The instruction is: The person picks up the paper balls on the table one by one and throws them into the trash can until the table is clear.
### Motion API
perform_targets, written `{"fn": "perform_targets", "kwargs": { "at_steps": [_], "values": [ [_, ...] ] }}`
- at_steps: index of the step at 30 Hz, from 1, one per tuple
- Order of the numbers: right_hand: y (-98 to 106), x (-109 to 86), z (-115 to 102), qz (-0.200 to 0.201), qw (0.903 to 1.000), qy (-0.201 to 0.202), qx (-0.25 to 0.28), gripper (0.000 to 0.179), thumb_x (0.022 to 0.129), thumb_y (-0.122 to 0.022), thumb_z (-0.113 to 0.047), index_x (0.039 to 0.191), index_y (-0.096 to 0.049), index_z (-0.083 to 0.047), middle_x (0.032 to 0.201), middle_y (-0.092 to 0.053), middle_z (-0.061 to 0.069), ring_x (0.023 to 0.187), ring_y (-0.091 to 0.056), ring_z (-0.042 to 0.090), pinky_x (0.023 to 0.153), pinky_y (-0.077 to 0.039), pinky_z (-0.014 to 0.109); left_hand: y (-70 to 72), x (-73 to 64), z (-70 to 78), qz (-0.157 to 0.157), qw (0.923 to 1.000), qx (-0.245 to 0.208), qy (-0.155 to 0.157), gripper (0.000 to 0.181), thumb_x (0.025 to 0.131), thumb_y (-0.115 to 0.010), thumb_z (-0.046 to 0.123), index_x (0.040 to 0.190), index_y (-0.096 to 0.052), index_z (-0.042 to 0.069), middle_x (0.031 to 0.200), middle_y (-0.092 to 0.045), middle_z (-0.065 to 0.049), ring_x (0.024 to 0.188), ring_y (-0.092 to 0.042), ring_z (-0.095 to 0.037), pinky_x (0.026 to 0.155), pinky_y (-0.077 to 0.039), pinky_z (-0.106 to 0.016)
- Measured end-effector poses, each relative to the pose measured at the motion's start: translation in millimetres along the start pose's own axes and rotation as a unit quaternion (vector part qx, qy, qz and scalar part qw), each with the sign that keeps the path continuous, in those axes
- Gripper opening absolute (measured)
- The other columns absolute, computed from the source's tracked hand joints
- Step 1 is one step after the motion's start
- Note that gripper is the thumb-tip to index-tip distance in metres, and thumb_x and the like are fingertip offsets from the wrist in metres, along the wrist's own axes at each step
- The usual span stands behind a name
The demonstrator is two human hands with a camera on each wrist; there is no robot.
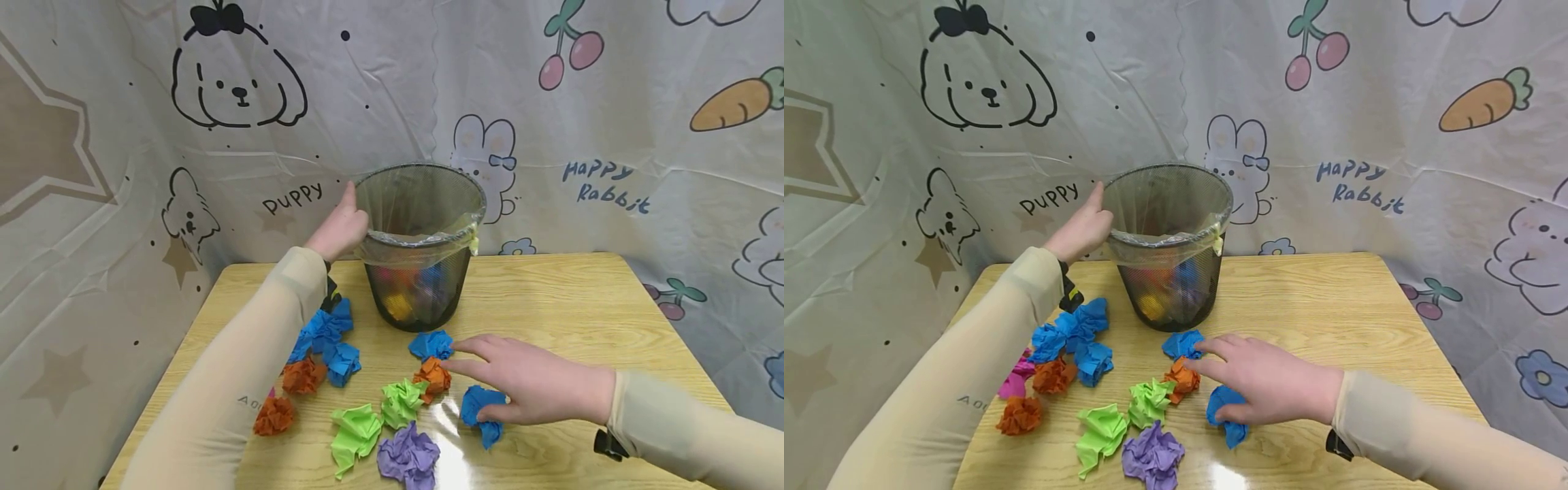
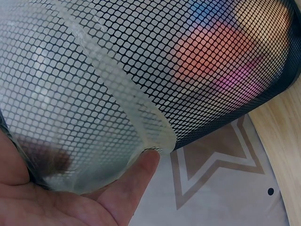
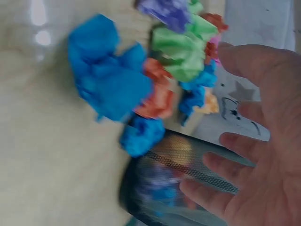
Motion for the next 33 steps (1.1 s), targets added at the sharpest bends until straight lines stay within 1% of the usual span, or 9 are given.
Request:
{"fn": "perform_targets", "kwargs": {
  "at_steps": [4,9,11,16,21,30,33],
  "values": [
    [-20.6,-7.9,-0.3,-0.025,0.9997,-0.005,0.003,0.08,0.089,-0.079,-0.044,0.157,-0.042,-0.024,0.155,-0.044,0.006,0.136,-0.048,0.026,0.105,-0.048,0.048,0.1,0.0,0.0,-0.001,1.0,0.001,0.0,0.071,0.105,-0.022,0.016,0.161,0.021,0.011,0.17,0.015,-0.009,0.156,0.005,-0.022,0.125,-0.003,-0.038],
    [-38.1,-15.7,0.9,-0.032,0.9994,-0.009,0.012,0.08,0.087,-0.081,-0.045,0.156,-0.045,-0.022,0.155,-0.045,0.007,0.136,-0.049,0.027,0.103,-0.049,0.048,0.0,-0.6,0.2,-0.003,1.0,-0.003,0.003,0.071,0.105,-0.022,0.016,0.161,0.022,0.012,0.17,0.016,-0.008,0.156,0.004,-0.022,0.125,-0.003,-0.039],
    [-43.5,-18.1,1.7,-0.037,0.9991,-0.011,0.02,0.081,0.088,-0.081,-0.044,0.156,-0.044,-0.023,0.155,-0.045,0.009,0.135,-0.049,0.028,0.101,-0.051,0.048,-0.1,-0.9,-0.2,-0.005,1.0,-0.003,0.004,0.071,0.105,-0.022,0.016,0.161,0.022,0.013,0.17,0.016,-0.008,0.156,0.005,-0.022,0.125,-0.003,-0.039],
    [-55.2,-21.1,3.1,-0.06,0.9969,-0.028,0.042,0.079,0.09,-0.08,-0.04,0.158,-0.043,-0.027,0.156,-0.044,0.011,0.135,-0.049,0.028,0.095,-0.055,0.045,0.3,-0.1,-0.4,-0.002,1.0,0.002,0.0,0.07,0.105,-0.022,0.017,0.161,0.021,0.012,0.17,0.016,-0.009,0.156,0.005,-0.021,0.125,-0.002,-0.038],
    [-64.3,-23.0,3.4,-0.072,0.9958,-0.045,0.034,0.074,0.091,-0.078,-0.04,0.157,-0.045,-0.029,0.157,-0.043,0.011,0.134,-0.05,0.028,0.09,-0.057,0.043,0.1,0.4,-0.7,0.0,1.0,0.002,0.0,0.071,0.105,-0.022,0.017,0.161,0.021,0.012,0.17,0.017,-0.007,0.155,0.007,-0.02,0.124,0.0,-0.036],
    [-76.5,-26.5,8.0,-0.086,0.9941,-0.052,0.04,0.074,0.092,-0.078,-0.036,0.158,-0.043,-0.029,0.157,-0.042,0.012,0.13,-0.053,0.028,0.088,-0.057,0.043,-0.4,0.0,0.5,-0.002,1.0,-0.001,0.002,0.07,0.106,-0.022,0.017,0.161,0.021,0.012,0.17,0.017,-0.007,0.155,0.007,-0.02,0.124,-0.001,-0.036],
    [-78.7,-26.8,9.0,-0.083,0.9945,-0.049,0.041,0.074,0.092,-0.077,-0.035,0.157,-0.044,-0.029,0.157,-0.042,0.012,0.127,-0.055,0.027,0.087,-0.057,0.043,-0.5,0.1,0.9,-0.003,1.0,-0.005,0.003,0.07,0.106,-0.022,0.016,0.161,0.021,0.013,0.169,0.018,-0.007,0.155,0.007,-0.02,0.124,0.0,-0.036]
  ]
}}
Point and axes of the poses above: each hand's wrist, its own x-axis towards the middle knuckle, its own y-axis out of the back of the hand, z = x × y, the point moved 5 cm from there along x, towards the middle knuckle
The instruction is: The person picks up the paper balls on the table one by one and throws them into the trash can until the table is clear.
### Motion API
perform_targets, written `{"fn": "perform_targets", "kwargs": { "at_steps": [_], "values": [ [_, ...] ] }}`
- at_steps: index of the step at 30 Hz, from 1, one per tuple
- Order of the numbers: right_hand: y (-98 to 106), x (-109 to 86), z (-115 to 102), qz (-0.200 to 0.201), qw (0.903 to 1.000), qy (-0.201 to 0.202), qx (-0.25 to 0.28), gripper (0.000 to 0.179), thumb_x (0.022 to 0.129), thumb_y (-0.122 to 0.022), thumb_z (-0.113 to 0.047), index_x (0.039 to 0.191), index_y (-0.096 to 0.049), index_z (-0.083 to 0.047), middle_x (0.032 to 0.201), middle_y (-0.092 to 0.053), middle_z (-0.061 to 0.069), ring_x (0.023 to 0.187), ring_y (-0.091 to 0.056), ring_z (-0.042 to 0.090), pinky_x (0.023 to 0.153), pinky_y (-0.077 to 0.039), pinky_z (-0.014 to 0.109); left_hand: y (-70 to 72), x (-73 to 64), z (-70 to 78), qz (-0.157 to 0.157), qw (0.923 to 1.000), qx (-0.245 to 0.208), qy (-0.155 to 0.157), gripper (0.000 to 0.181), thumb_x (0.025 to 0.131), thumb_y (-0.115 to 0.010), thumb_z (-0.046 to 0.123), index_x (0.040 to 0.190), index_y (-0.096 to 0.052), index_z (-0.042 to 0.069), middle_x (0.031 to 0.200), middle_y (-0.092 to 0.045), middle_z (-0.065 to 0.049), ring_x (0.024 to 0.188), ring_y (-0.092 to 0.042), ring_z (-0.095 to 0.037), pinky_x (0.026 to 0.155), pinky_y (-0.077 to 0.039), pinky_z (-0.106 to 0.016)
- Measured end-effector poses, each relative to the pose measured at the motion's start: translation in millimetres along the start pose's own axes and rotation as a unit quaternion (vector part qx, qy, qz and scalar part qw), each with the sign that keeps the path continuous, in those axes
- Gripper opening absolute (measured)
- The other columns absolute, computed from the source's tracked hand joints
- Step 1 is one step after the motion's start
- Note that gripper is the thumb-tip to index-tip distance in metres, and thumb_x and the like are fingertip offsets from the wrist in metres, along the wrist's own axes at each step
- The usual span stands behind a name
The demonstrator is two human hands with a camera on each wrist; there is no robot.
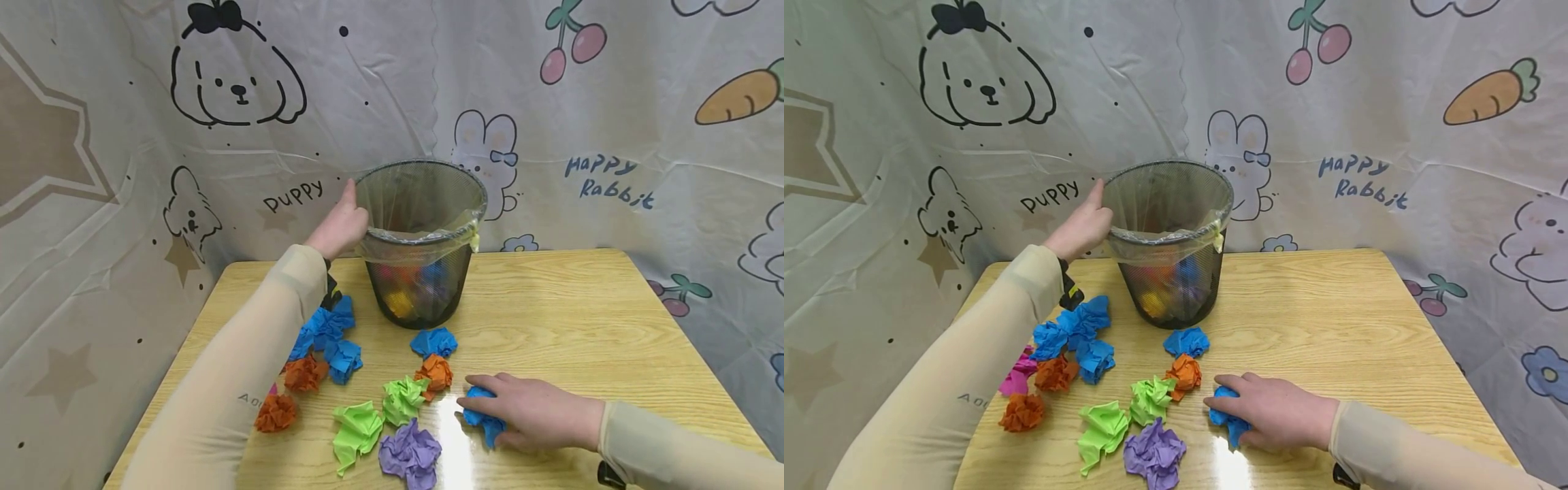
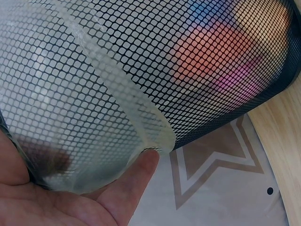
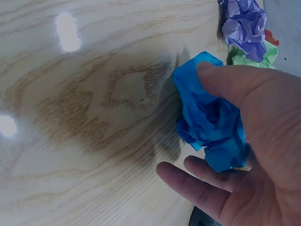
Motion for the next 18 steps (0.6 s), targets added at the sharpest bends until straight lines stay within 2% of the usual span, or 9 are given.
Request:
{"fn": "perform_targets", "kwargs": {
  "at_steps": [5,10,18],
  "values": [
    [-2.7,1.0,0.5,0.005,1.0,0.006,-0.002,0.069,0.094,-0.076,-0.034,0.156,-0.047,-0.029,0.155,-0.045,0.012,0.123,-0.058,0.024,0.089,-0.057,0.041,0.4,0.3,-0.4,-0.001,1.0,0.001,0.001,0.07,0.106,-0.022,0.016,0.161,0.022,0.013,0.17,0.018,-0.006,0.155,0.006,-0.019,0.124,-0.001,-0.036],
    [-3.9,2.0,-0.4,0.026,0.9992,0.029,-0.013,0.061,0.094,-0.077,-0.029,0.15,-0.054,-0.027,0.149,-0.05,0.011,0.119,-0.061,0.023,0.089,-0.057,0.039,0.9,0.8,-0.2,0.002,1.0,0.001,-0.002,0.07,0.106,-0.022,0.016,0.161,0.021,0.012,0.17,0.016,-0.008,0.155,0.006,-0.02,0.125,-0.002,-0.036],
    [-4.8,5.7,-3.4,0.065,0.9951,0.074,-0.006,0.046,0.09,-0.081,-0.019,0.133,-0.066,-0.027,0.13,-0.059,0.001,0.107,-0.06,0.013,0.083,-0.056,0.027,0.5,0.1,-0.6,0.001,1.0,0.001,-0.002,0.07,0.106,-0.022,0.017,0.161,0.022,0.012,0.17,0.017,-0.007,0.155,0.006,-0.02,0.124,-0.001,-0.036]
  ]
}}
Point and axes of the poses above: each hand's wrist, its own x-axis towards the middle knuckle, its own y-axis out of the back of the hand, z = x × y, the point moved 5 cm from there along x, towards the middle knuckle
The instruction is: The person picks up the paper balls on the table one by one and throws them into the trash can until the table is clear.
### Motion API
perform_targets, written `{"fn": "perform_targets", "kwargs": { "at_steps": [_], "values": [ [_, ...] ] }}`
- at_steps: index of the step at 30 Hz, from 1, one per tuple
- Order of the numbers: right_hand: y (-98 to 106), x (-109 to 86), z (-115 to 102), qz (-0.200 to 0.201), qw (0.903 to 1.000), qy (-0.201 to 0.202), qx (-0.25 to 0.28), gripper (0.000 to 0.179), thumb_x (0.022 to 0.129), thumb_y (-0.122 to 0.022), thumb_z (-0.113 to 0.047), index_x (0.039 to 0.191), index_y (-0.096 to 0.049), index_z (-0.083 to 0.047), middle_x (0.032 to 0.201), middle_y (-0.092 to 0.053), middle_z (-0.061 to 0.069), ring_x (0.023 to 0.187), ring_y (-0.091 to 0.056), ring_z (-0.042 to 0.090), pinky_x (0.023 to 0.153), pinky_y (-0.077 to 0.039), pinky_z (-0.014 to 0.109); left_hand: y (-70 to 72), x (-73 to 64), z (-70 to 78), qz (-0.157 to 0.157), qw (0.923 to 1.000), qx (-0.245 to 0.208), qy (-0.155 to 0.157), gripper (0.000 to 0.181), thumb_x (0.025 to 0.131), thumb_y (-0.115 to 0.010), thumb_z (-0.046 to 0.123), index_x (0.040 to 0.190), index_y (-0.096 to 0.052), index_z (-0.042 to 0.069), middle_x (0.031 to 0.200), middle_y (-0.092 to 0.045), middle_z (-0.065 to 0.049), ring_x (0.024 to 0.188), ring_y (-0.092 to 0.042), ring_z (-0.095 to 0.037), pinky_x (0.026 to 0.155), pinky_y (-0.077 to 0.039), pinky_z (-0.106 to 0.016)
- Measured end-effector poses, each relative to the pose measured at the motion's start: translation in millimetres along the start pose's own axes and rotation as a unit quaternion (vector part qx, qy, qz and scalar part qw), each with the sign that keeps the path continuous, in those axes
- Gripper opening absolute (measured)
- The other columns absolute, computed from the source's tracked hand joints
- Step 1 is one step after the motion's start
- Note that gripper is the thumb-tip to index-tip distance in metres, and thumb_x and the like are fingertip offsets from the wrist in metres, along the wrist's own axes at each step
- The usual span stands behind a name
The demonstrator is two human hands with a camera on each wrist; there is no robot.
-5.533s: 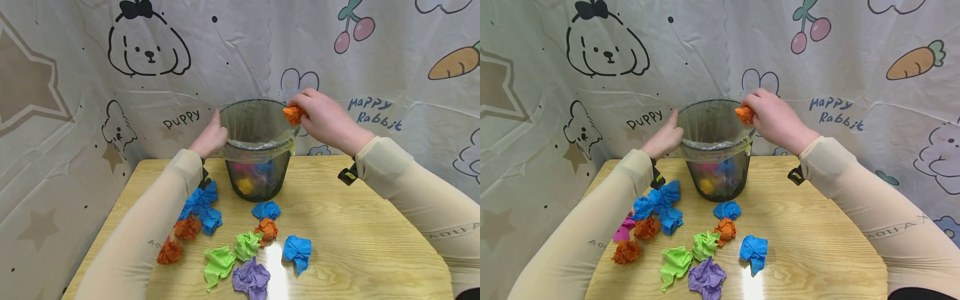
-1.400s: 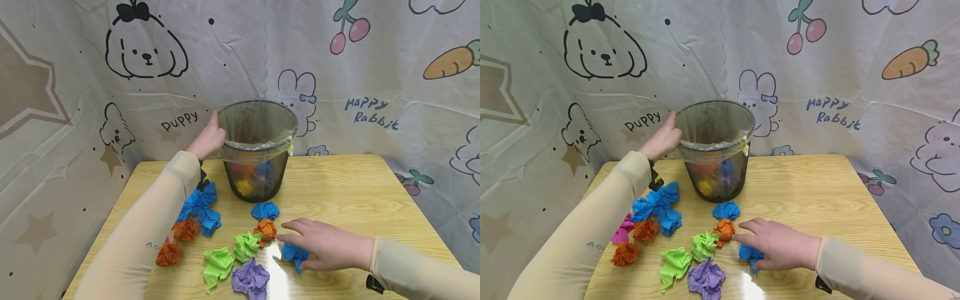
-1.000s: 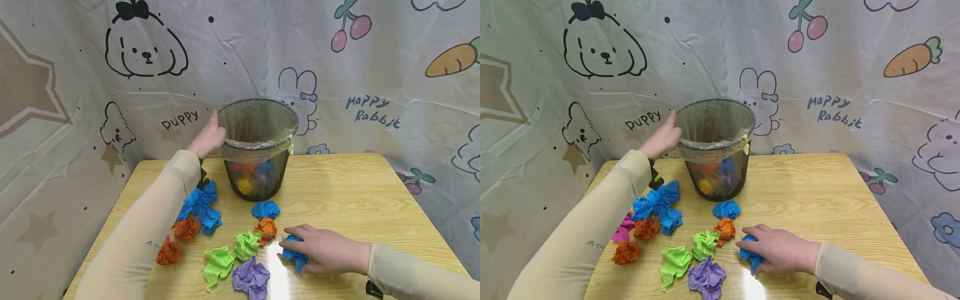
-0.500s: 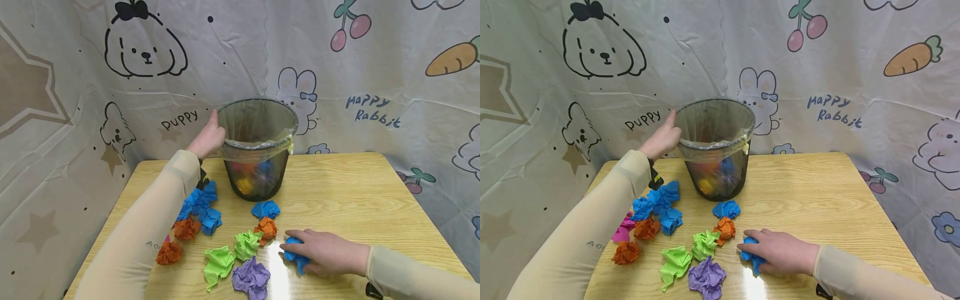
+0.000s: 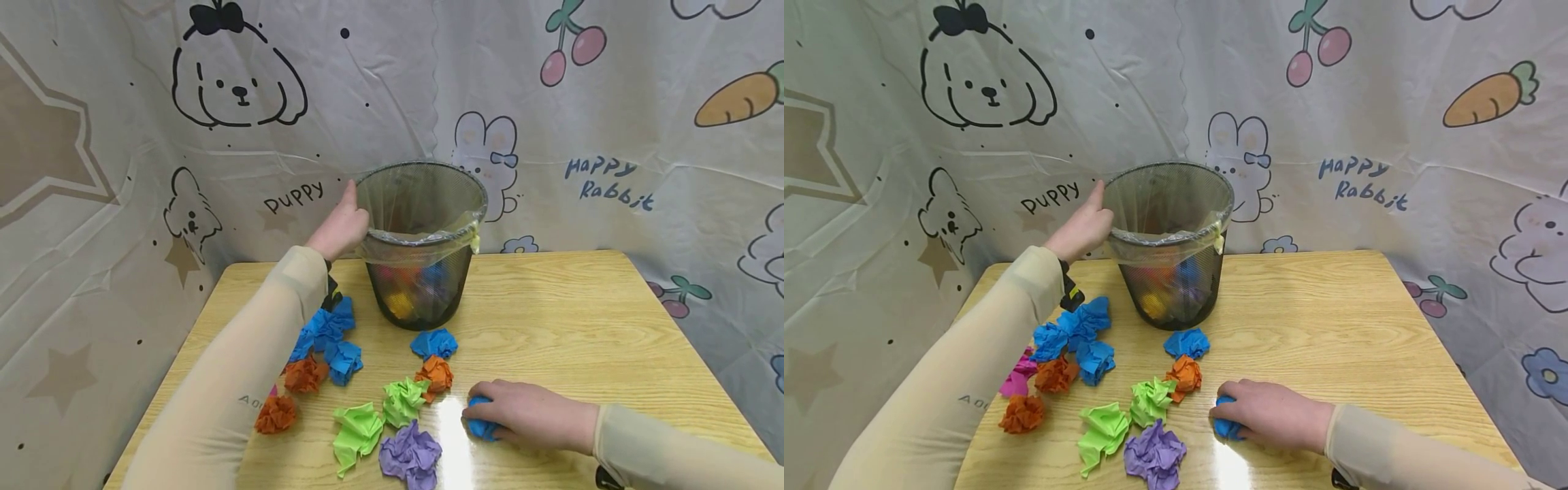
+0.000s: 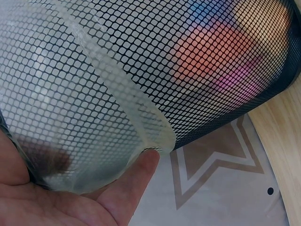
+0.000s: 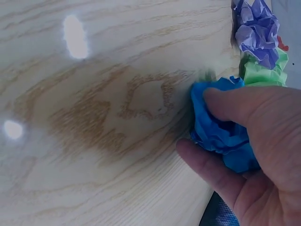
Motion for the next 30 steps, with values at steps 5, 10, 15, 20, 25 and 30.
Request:
{"fn": "perform_targets", "kwargs": {
  "at_steps": [5,10,15,20,25,30],
  "values": [
    [-2.9,1.4,-0.6,0.015,0.9998,0.011,0.009,0.027,0.094,-0.077,-0.02,0.12,-0.071,-0.026,0.118,-0.061,-0.007,0.098,-0.058,0.006,0.079,-0.054,0.023,0.0,-0.4,-0.3,0.0,1.0,-0.004,0.002,0.07,0.106,-0.022,0.017,0.161,0.022,0.013,0.169,0.018,-0.006,0.155,0.006,-0.021,0.124,0.0,-0.036],
    [-4.5,3.4,-0.8,0.024,0.9994,0.02,-0.014,0.011,0.097,-0.073,-0.023,0.107,-0.072,-0.023,0.108,-0.061,-0.009,0.091,-0.055,0.005,0.074,-0.051,0.021,0.0,-1.1,0.0,-0.001,1.0,-0.007,0.001,0.07,0.106,-0.022,0.017,0.161,0.022,0.014,0.17,0.018,-0.006,0.155,0.007,-0.02,0.124,-0.001,-0.037],
    [-4.2,4.1,-1.5,0.022,0.9987,0.028,-0.036,0.011,0.094,-0.075,-0.019,0.104,-0.072,-0.023,0.104,-0.06,-0.01,0.087,-0.053,0.004,0.072,-0.05,0.019,0.1,-1.7,0.6,0.001,1.0,-0.007,-0.003,0.07,0.106,-0.022,0.016,0.161,0.021,0.013,0.17,0.017,-0.008,0.155,0.007,-0.019,0.124,-0.001,-0.036],
    [0.7,5.5,-2.8,0.024,0.9981,0.037,-0.043,0.009,0.093,-0.075,-0.016,0.1,-0.072,-0.022,0.1,-0.057,-0.011,0.083,-0.049,0.004,0.068,-0.047,0.017,-0.3,-1.8,0.4,0.0,1.0,-0.008,-0.001,0.07,0.106,-0.022,0.016,0.161,0.021,0.013,0.169,0.018,-0.006,0.155,0.008,-0.019,0.124,0.0,-0.036],
    [11.4,7.4,-2.1,0.039,0.9972,0.038,-0.051,0.017,0.089,-0.078,-0.008,0.099,-0.071,-0.021,0.1,-0.057,-0.01,0.082,-0.049,0.005,0.067,-0.047,0.018,-0.5,-1.7,0.6,-0.002,1.0,-0.008,0.001,0.07,0.106,-0.022,0.016,0.161,0.022,0.013,0.169,0.019,-0.005,0.155,0.008,-0.019,0.124,0.0,-0.036],
    [27.8,9.8,-1.6,0.058,0.9961,0.035,-0.057,0.027,0.085,-0.08,-0.001,0.1,-0.073,-0.022,0.101,-0.061,-0.009,0.082,-0.052,0.007,0.068,-0.049,0.019,-0.3,-1.5,0.6,-0.005,0.9999,-0.009,0.005,0.07,0.106,-0.022,0.016,0.16,0.022,0.014,0.169,0.02,-0.004,0.155,0.008,-0.019,0.125,-0.001,-0.037]
  ]
}}
Point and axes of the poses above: each hand's wrist, its own x-axis towards the middle knuckle, its own y-axis out of the back of the hand, z = x × y, the point moved 5 cm from there along x, towards the middle knuckle
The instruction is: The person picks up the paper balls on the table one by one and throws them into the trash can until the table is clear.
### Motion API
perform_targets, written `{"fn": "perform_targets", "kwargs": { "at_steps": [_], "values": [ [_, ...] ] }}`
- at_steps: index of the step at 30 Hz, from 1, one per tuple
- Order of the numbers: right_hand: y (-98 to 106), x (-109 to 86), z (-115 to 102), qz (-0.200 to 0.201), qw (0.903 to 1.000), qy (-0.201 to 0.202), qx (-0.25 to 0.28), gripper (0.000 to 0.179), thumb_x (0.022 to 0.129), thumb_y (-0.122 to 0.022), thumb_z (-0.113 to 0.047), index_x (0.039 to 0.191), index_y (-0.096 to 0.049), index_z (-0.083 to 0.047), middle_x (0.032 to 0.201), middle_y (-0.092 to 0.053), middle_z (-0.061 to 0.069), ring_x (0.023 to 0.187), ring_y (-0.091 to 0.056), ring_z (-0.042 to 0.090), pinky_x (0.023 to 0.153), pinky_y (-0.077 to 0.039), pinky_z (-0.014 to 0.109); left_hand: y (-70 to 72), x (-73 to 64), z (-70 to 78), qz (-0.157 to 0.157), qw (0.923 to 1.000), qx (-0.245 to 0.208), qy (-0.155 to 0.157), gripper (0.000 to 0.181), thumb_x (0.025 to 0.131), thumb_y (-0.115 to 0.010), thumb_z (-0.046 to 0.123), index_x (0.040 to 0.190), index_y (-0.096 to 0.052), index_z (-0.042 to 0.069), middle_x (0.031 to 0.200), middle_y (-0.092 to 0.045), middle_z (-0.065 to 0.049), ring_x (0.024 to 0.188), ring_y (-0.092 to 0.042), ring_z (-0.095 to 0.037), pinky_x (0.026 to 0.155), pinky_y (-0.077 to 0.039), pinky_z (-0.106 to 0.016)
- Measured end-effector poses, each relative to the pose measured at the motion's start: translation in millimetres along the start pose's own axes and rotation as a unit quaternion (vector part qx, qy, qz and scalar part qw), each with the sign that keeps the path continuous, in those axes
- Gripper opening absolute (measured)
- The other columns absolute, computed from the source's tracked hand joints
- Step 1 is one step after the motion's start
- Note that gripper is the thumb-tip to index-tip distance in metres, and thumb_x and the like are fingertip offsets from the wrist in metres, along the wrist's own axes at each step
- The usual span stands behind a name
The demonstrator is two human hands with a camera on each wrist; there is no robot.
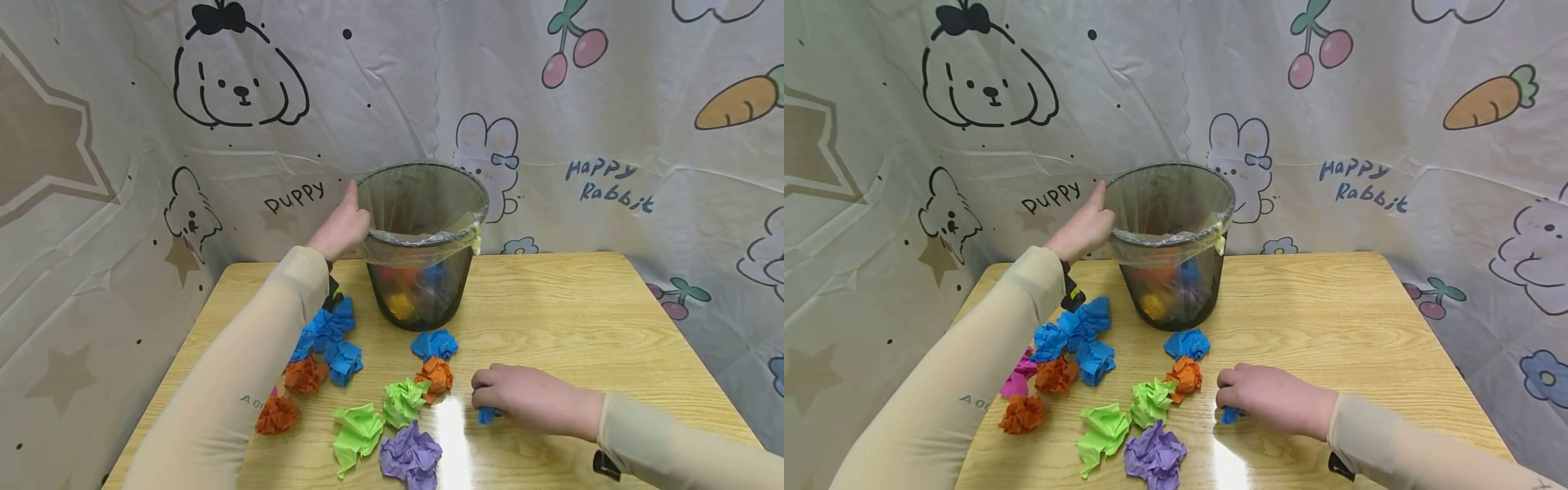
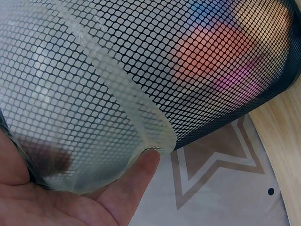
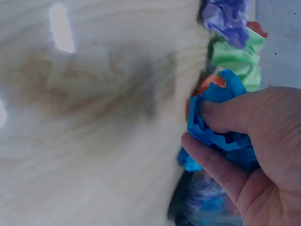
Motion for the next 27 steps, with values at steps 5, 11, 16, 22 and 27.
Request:
{"fn": "perform_targets", "kwargs": {
  "at_steps": [5,11,16,22,27],
  "values": [
    [15.1,2.3,0.6,0.021,0.9997,0.008,-0.003,0.024,0.087,-0.08,-0.004,0.096,-0.07,-0.024,0.098,-0.059,-0.011,0.078,-0.048,0.006,0.066,-0.044,0.016,0.0,0.1,0.4,0.001,1.0,0.004,-0.002,0.07,0.106,-0.022,0.016,0.16,0.022,0.013,0.169,0.02,-0.005,0.155,0.008,-0.019,0.124,0.0,-0.036],
    [32.1,5.2,0.1,0.041,0.9989,0.02,-0.007,0.022,0.088,-0.08,-0.006,0.094,-0.068,-0.024,0.097,-0.058,-0.01,0.077,-0.045,0.006,0.066,-0.043,0.017,0.0,-0.3,0.5,0.002,1.0,0.006,-0.002,0.07,0.106,-0.022,0.016,0.16,0.022,0.013,0.169,0.02,-0.006,0.155,0.008,-0.02,0.124,0.0,-0.036],
    [46.2,8.5,-0.1,0.041,0.9989,0.019,-0.014,0.024,0.087,-0.081,-0.005,0.097,-0.069,-0.023,0.101,-0.06,-0.009,0.081,-0.05,0.007,0.069,-0.047,0.018,0.2,-0.2,-0.4,0.002,1.0,0.008,-0.002,0.07,0.106,-0.021,0.016,0.16,0.022,0.013,0.169,0.019,-0.006,0.155,0.008,-0.019,0.124,0.0,-0.036],
    [65.2,13.1,1.1,0.041,0.9986,0.015,-0.031,0.024,0.087,-0.082,-0.008,0.1,-0.068,-0.022,0.103,-0.061,-0.008,0.086,-0.055,0.008,0.073,-0.052,0.023,0.5,-0.7,-0.5,0.001,1.0,0.007,-0.002,0.07,0.106,-0.021,0.016,0.16,0.022,0.013,0.169,0.019,-0.006,0.155,0.008,-0.02,0.124,-0.001,-0.037],
    [82.2,16.8,2.5,0.048,0.9982,0.018,-0.032,0.023,0.089,-0.08,-0.007,0.101,-0.068,-0.021,0.103,-0.061,-0.006,0.086,-0.056,0.008,0.074,-0.054,0.024,0.1,0.8,-0.1,0.001,1.0,0.006,-0.003,0.07,0.106,-0.021,0.016,0.161,0.022,0.013,0.169,0.019,-0.007,0.155,0.008,-0.02,0.125,-0.001,-0.037]
  ]
}}
Point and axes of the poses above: each hand's wrist, its own x-axis towards the middle knuckle, its own y-axis out of the back of the hand, z = x × y, the point moved 5 cm from there along x, towards the middle knuckle
